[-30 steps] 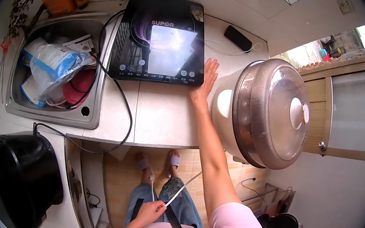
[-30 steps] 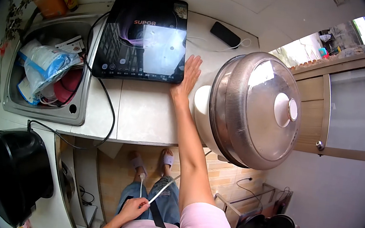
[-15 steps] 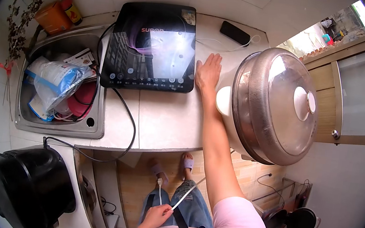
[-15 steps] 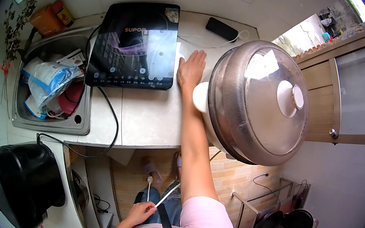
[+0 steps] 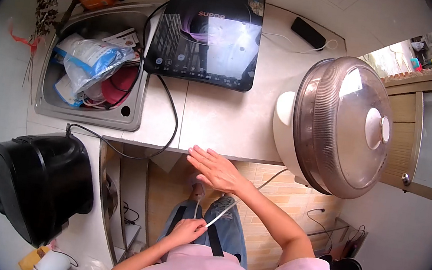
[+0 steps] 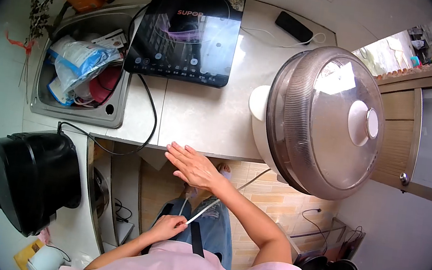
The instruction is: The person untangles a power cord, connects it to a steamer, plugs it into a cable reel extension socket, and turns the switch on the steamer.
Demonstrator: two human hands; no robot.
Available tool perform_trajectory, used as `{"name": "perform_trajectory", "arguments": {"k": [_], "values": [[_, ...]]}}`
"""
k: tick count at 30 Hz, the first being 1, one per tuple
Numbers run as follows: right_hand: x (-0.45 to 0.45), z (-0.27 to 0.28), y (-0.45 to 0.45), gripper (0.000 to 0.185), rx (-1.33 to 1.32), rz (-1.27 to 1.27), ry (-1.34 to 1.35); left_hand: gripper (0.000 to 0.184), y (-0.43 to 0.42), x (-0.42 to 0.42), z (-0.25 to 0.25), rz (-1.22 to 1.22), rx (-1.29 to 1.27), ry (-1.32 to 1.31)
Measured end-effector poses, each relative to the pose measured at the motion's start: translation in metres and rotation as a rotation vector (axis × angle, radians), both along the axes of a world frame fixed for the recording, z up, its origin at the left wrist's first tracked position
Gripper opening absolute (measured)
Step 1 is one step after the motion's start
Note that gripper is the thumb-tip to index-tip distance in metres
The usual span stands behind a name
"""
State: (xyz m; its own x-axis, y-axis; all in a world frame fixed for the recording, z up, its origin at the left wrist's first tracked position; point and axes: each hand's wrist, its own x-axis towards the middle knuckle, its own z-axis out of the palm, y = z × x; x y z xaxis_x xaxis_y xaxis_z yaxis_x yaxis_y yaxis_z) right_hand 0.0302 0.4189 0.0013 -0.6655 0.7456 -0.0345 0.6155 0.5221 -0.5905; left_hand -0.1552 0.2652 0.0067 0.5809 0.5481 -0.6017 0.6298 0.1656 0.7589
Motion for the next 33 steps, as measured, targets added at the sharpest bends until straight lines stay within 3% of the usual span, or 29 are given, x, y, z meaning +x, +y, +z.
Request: {"name": "perform_trajectory", "arguments": {"k": [2, 4, 6, 9, 12, 16, 18, 20, 22, 24, 29, 33], "values": [[0.0, 0.005, 0.009, 0.058, 0.023, 0.116, 0.053, 0.019, -0.003, 0.001, -0.002, 0.034, 0.04, -0.034], [-0.005, 0.016, 0.048, 0.057, 0.082, -0.177, 0.027, 0.019, -0.003, 0.004, 0.002, 0.052, 0.043, -0.029], [-0.011, -0.011, 0.094, 0.062, 0.198, -0.34, -0.06, 0.018, -0.003, 0.005, 0.003, 0.074, 0.059, -0.032], [-0.032, -0.008, 0.135, 0.069, -0.098, -0.31, -0.352, 0.018, -0.006, 0.002, 0.001, 0.124, 0.083, -0.033], [-0.037, -0.013, 0.079, 0.075, 0.292, -0.07, -0.192, 0.017, -0.008, -0.002, -0.003, 0.15, 0.087, -0.057], [-0.041, 0.003, 0.024, 0.07, 0.055, 0.386, -0.066, 0.017, -0.009, -0.003, -0.002, 0.159, 0.073, -0.059], [-0.048, 0.01, 0.061, 0.067, 0.094, 0.138, -0.004, 0.017, -0.011, -0.002, -0.004, 0.163, 0.065, -0.06], [-0.062, 0.0, 0.122, 0.066, 0.322, -0.134, -0.077, 0.016, -0.014, -0.002, -0.006, 0.182, 0.063, -0.075], [-0.072, -0.017, 0.162, 0.065, -0.174, -0.249, -0.229, 0.015, -0.013, -0.004, -0.006, 0.178, 0.084, -0.07], [-0.079, -0.034, 0.141, 0.07, 0.416, -0.264, -0.161, 0.015, -0.013, -0.006, -0.003, 0.221, 0.083, -0.065], [-0.095, -0.015, 0.043, 0.081, 0.18, -0.188, -0.173, 0.016, -0.014, -0.001, -0.003, 0.193, 0.068, -0.099], [-0.116, -0.008, -0.001, 0.077, 0.119, -0.085, -0.109, 0.018, -0.016, 0.008, -0.006, 0.148, 0.079, -0.083]]}}
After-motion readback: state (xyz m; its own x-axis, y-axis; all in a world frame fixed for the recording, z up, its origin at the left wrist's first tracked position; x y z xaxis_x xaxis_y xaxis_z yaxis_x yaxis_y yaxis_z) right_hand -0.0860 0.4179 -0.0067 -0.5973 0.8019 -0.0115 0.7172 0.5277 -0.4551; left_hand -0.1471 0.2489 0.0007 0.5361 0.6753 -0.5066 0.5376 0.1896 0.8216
